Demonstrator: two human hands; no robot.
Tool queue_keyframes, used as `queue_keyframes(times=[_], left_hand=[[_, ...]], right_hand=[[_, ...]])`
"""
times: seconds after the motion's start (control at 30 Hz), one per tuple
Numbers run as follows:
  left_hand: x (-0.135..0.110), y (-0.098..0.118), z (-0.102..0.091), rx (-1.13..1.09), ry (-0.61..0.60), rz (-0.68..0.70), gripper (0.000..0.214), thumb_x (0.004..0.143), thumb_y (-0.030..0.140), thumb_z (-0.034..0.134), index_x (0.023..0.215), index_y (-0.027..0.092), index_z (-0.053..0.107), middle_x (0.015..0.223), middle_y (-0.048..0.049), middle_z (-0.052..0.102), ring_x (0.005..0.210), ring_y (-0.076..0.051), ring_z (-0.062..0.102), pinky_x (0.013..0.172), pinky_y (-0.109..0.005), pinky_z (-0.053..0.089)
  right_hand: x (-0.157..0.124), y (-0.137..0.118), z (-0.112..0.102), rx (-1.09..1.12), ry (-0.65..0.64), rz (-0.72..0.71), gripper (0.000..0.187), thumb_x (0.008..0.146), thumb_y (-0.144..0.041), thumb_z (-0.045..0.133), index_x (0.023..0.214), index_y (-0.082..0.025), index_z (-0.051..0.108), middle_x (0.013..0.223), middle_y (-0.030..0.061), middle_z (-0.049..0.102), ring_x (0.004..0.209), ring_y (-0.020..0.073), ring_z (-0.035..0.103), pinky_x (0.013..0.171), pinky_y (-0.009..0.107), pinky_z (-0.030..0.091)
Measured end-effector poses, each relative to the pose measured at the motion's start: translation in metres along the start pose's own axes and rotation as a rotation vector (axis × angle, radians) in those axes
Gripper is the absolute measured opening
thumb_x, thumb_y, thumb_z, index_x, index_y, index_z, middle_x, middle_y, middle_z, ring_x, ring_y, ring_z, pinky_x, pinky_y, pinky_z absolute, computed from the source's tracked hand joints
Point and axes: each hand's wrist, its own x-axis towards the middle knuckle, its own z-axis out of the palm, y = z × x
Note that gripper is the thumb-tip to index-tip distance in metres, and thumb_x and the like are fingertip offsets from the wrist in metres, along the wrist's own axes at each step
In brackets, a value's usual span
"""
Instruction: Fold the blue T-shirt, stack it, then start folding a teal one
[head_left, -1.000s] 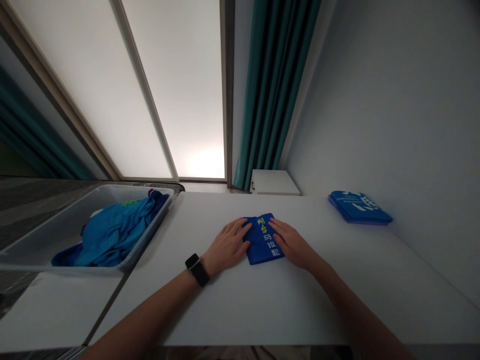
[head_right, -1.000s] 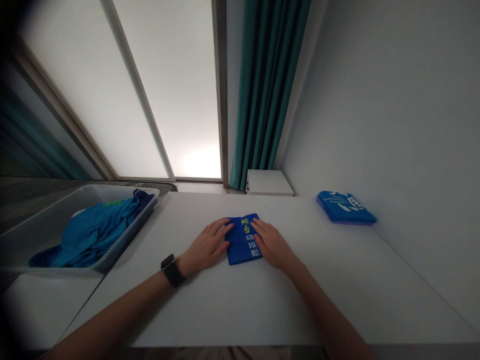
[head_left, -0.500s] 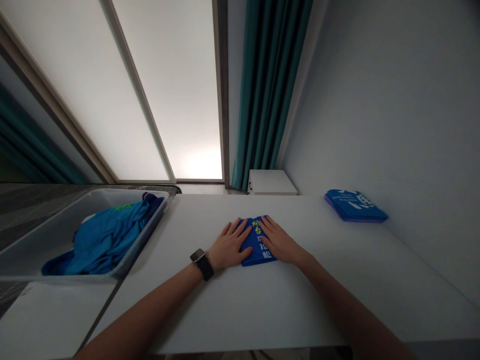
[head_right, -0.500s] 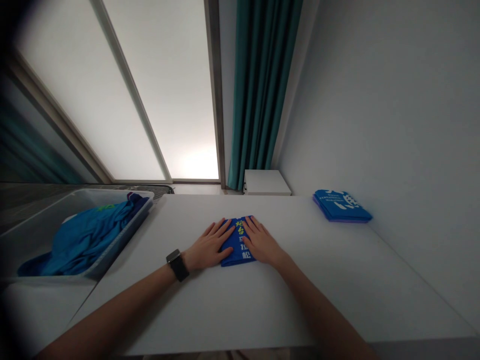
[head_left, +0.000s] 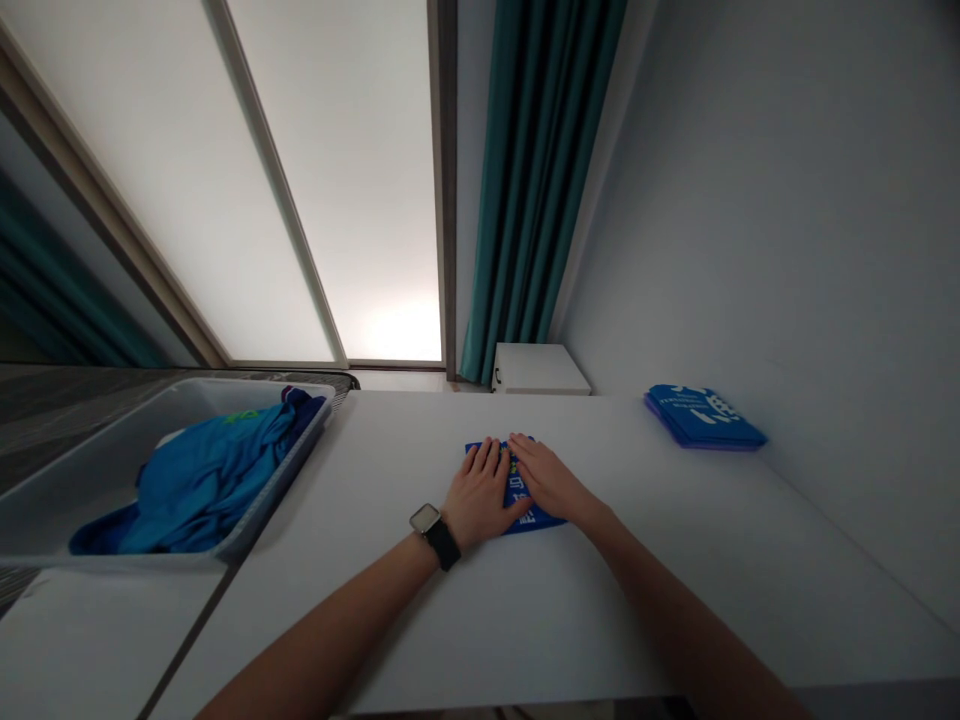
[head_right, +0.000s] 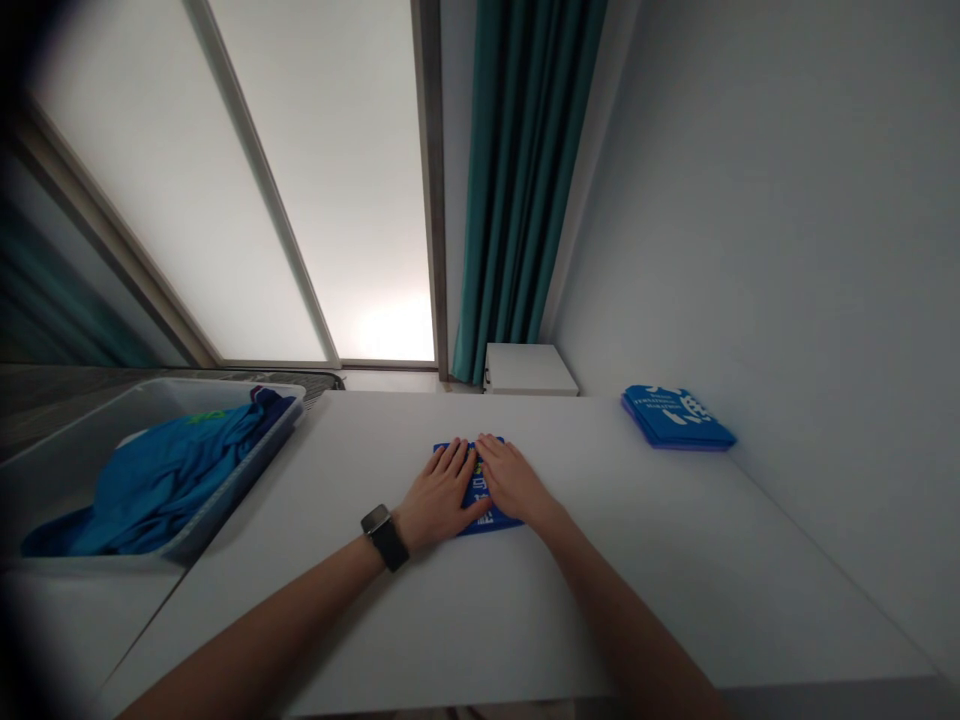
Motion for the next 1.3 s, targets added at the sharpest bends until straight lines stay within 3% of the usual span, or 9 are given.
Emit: queue_keyframes(times=[0.23, 0.53, 0.77, 0.9, 1.03, 1.17, 1.3], left_hand=[[-0.007, -0.011, 0.006, 0.083, 0.025, 0.061, 0.094, 0.082, 0.076, 0.043, 0.149, 0.01, 0.032, 0.155, -0.0173, 0.031, 0.146, -0.033, 0.022, 0.118, -0.048, 0.018], [-0.021, -0.036, -0.008, 0.049, -0.055, 0.136, 0.097, 0.08, 0.082, 0.039, 0.151, 0.016, 0.029, 0.157, -0.0129, 0.028, 0.147, -0.031, 0.018, 0.12, -0.047, 0.013], [-0.04, -0.063, -0.02, -0.041, -0.115, 0.104, 0.085, 0.088, 0.072, 0.041, 0.155, 0.024, 0.018, 0.161, -0.0074, 0.016, 0.148, -0.027, 0.013, 0.12, -0.048, 0.015], [-0.041, -0.085, -0.025, -0.148, -0.051, -0.01, 0.069, 0.097, 0.059, 0.029, 0.154, 0.019, 0.022, 0.159, -0.0102, 0.022, 0.147, -0.025, 0.02, 0.12, -0.047, 0.019], [-0.038, -0.093, -0.028, -0.307, 0.118, -0.139, 0.062, 0.101, 0.051, 0.022, 0.152, 0.016, 0.026, 0.157, -0.0114, 0.028, 0.145, -0.023, 0.026, 0.12, -0.044, 0.023], [-0.035, -0.064, -0.028, -0.346, 0.201, -0.114, 0.059, 0.102, 0.046, 0.024, 0.153, 0.016, 0.023, 0.159, -0.0091, 0.025, 0.146, -0.021, 0.023, 0.121, -0.043, 0.022], [-0.034, -0.029, -0.022, -0.231, 0.092, 0.017, 0.062, 0.1, 0.047, 0.032, 0.153, 0.016, 0.024, 0.159, -0.0094, 0.023, 0.148, -0.022, 0.017, 0.12, -0.042, 0.023]], right_hand=[[-0.006, -0.01, 0.01, -0.069, -0.055, 0.092, 0.058, 0.098, -0.036, 0.022, 0.152, -0.014, 0.029, 0.159, 0.0075, 0.024, 0.147, 0.0203, 0.017, 0.118, 0.045, 0.02], [-0.008, -0.04, 0.016, -0.017, -0.015, 0.186, 0.06, 0.098, -0.044, 0.028, 0.152, -0.017, 0.03, 0.159, 0.0056, 0.022, 0.148, 0.0244, 0.014, 0.118, 0.048, 0.014], [-0.014, -0.022, 0.018, 0.163, 0.029, 0.22, 0.061, 0.097, -0.046, 0.028, 0.151, -0.018, 0.032, 0.159, 0.0065, 0.024, 0.147, 0.0221, 0.016, 0.119, 0.047, 0.008], [-0.019, -0.001, 0.015, 0.473, 0.134, 0.301, 0.066, 0.094, -0.052, 0.034, 0.148, -0.015, 0.037, 0.157, 0.0098, 0.027, 0.146, 0.0219, 0.021, 0.121, 0.045, 0.008], [-0.017, 0.008, 0.014, 1.016, 0.36, 0.423, 0.065, 0.09, -0.058, 0.042, 0.146, -0.024, 0.041, 0.155, 0.0054, 0.034, 0.144, 0.0194, 0.028, 0.12, 0.042, 0.018], [-0.008, -0.002, 0.021, 1.436, 0.486, 0.499, 0.057, 0.092, -0.054, 0.043, 0.141, -0.025, 0.046, 0.154, 0.0037, 0.037, 0.142, 0.0169, 0.032, 0.118, 0.038, 0.025], [0.0, -0.016, 0.026, 1.56, 0.502, 0.529, 0.048, 0.093, -0.048, 0.045, 0.135, -0.026, 0.054, 0.151, 0.0004, 0.042, 0.142, 0.016, 0.032, 0.12, 0.035, 0.02]])
